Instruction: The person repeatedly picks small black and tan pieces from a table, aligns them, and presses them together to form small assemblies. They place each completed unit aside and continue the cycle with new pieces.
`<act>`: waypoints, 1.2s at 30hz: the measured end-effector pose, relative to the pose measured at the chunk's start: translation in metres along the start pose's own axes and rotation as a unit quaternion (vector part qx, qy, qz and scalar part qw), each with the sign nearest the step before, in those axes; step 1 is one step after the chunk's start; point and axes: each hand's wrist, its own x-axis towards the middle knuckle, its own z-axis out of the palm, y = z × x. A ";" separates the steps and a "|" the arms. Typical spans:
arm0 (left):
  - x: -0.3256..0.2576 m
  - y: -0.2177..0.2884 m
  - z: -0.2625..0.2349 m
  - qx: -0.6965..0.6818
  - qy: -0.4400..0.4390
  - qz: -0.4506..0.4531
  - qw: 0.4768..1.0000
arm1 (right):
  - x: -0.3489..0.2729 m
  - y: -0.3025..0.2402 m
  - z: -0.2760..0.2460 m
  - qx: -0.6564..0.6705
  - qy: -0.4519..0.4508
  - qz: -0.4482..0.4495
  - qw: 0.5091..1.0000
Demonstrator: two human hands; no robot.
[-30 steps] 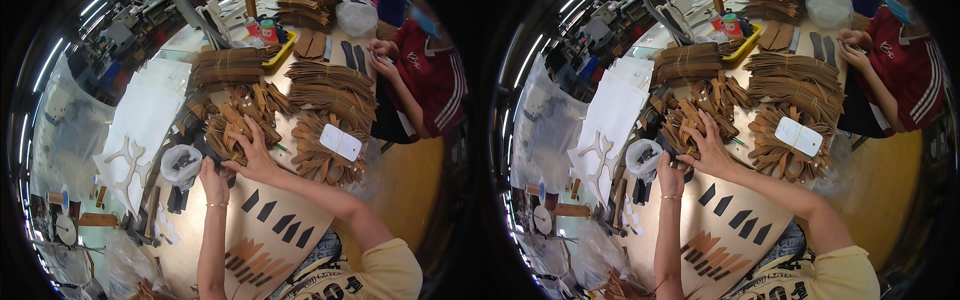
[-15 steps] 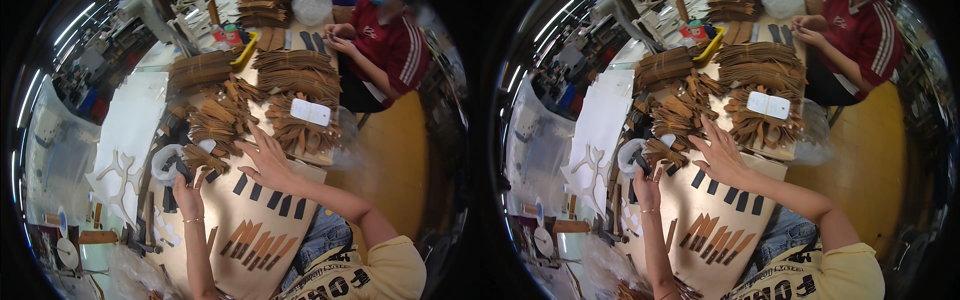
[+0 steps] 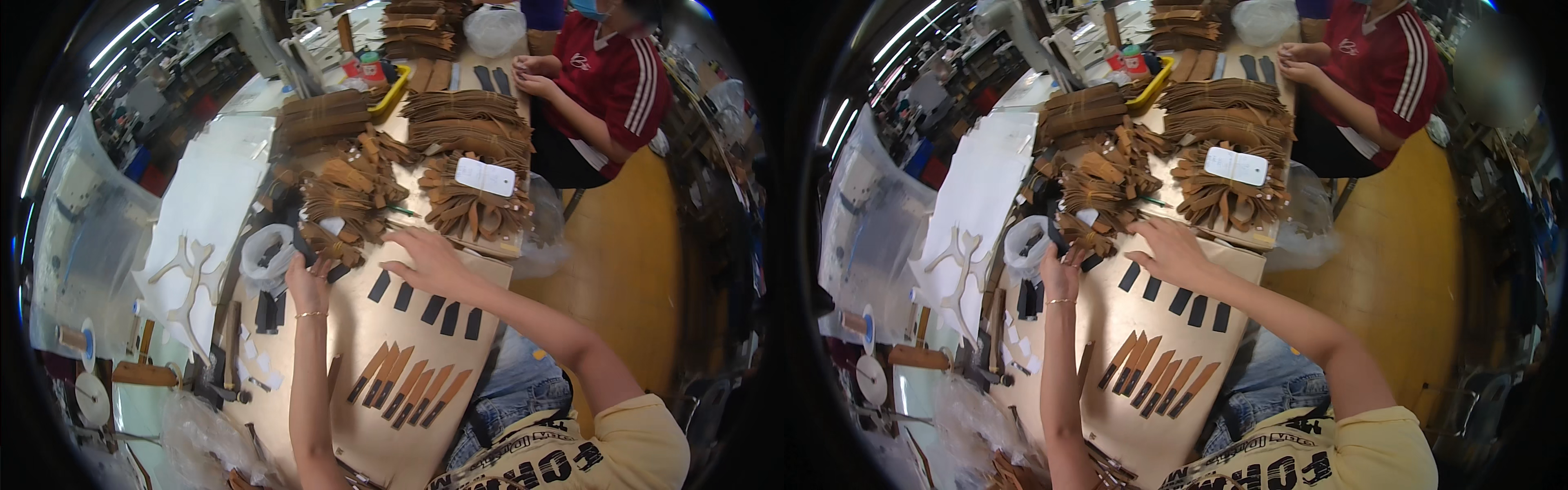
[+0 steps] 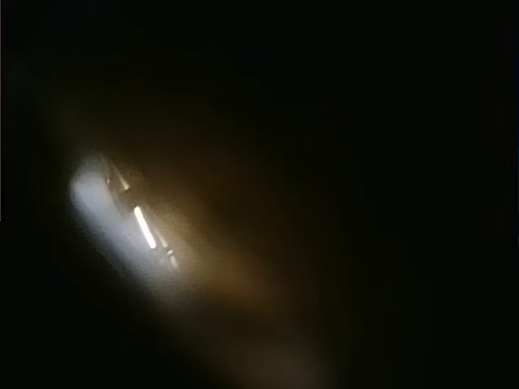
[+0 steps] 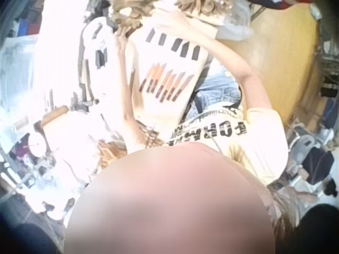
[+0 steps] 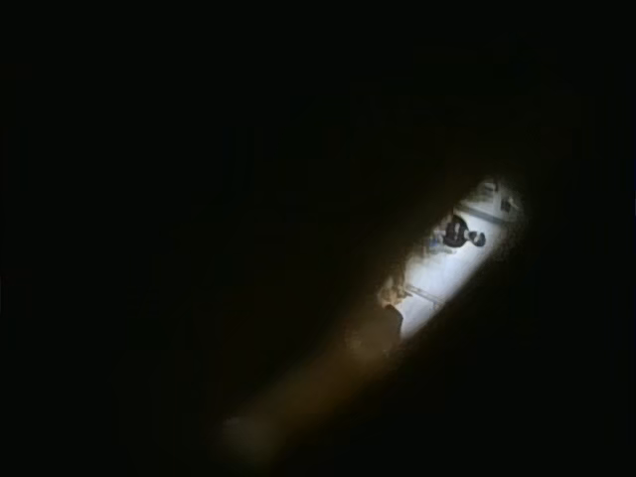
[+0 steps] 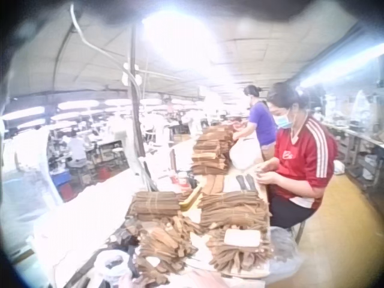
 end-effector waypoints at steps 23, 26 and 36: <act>-0.122 0.059 -0.031 0.171 0.021 0.102 0.980 | 0.140 -0.019 -0.019 0.177 0.182 -0.196 0.947; -0.153 0.056 -0.022 0.178 0.010 0.076 0.981 | 0.149 0.004 -0.013 0.030 0.131 -0.166 0.977; -0.225 0.015 0.016 0.105 -0.085 -0.066 0.989 | 0.040 0.021 -0.034 0.105 0.060 -0.098 0.988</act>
